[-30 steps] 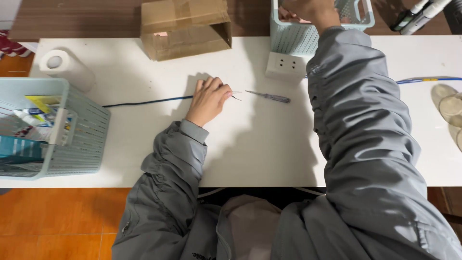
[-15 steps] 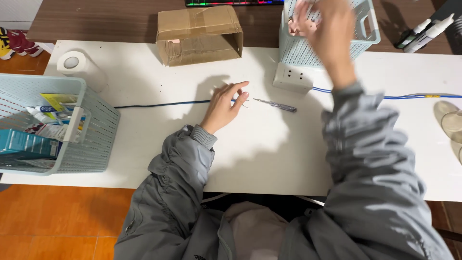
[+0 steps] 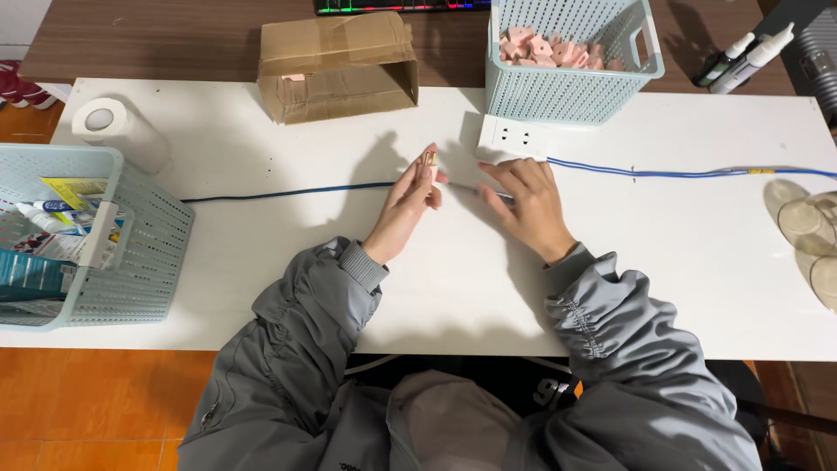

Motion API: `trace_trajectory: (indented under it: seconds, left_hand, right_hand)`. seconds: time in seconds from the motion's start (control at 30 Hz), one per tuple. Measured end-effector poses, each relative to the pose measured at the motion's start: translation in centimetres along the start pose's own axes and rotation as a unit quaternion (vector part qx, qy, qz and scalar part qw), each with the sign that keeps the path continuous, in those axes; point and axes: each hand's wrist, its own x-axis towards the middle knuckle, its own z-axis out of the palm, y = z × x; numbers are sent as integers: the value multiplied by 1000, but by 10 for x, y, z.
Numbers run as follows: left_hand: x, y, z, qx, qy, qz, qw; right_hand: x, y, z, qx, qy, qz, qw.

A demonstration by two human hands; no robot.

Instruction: Assembling an electrical power plug by connecting wires to terminals and tightening screws with a screwdriver

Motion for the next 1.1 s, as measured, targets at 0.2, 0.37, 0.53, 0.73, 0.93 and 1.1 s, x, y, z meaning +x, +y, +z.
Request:
trace_trajectory:
  seconds: [0.2,0.37,0.53,0.73,0.93,1.1]
  left_hand:
    - [6,-14,-16,70,29,65,995]
    - [4,1,-16,288,87,183,936]
    - [5,2,-21,391,122,225,884]
    - [7,-13,-27,426,91,251,864]
    - [2,-16,-30,547,22,311,777]
    - [-3,-7,-23,599,-12,302,741]
  right_hand:
    - [-18,11,-2,-91,-192,164,963]
    - [-12,10,6,-96,-197,210,953]
    - [-20,21,0,79,-91,292,949]
    - [-8,9,-16,275,125,352,886]
    - [-5,-11,-15,295,149,256,908]
    - [-5,-31,-15,329,143,266,895]
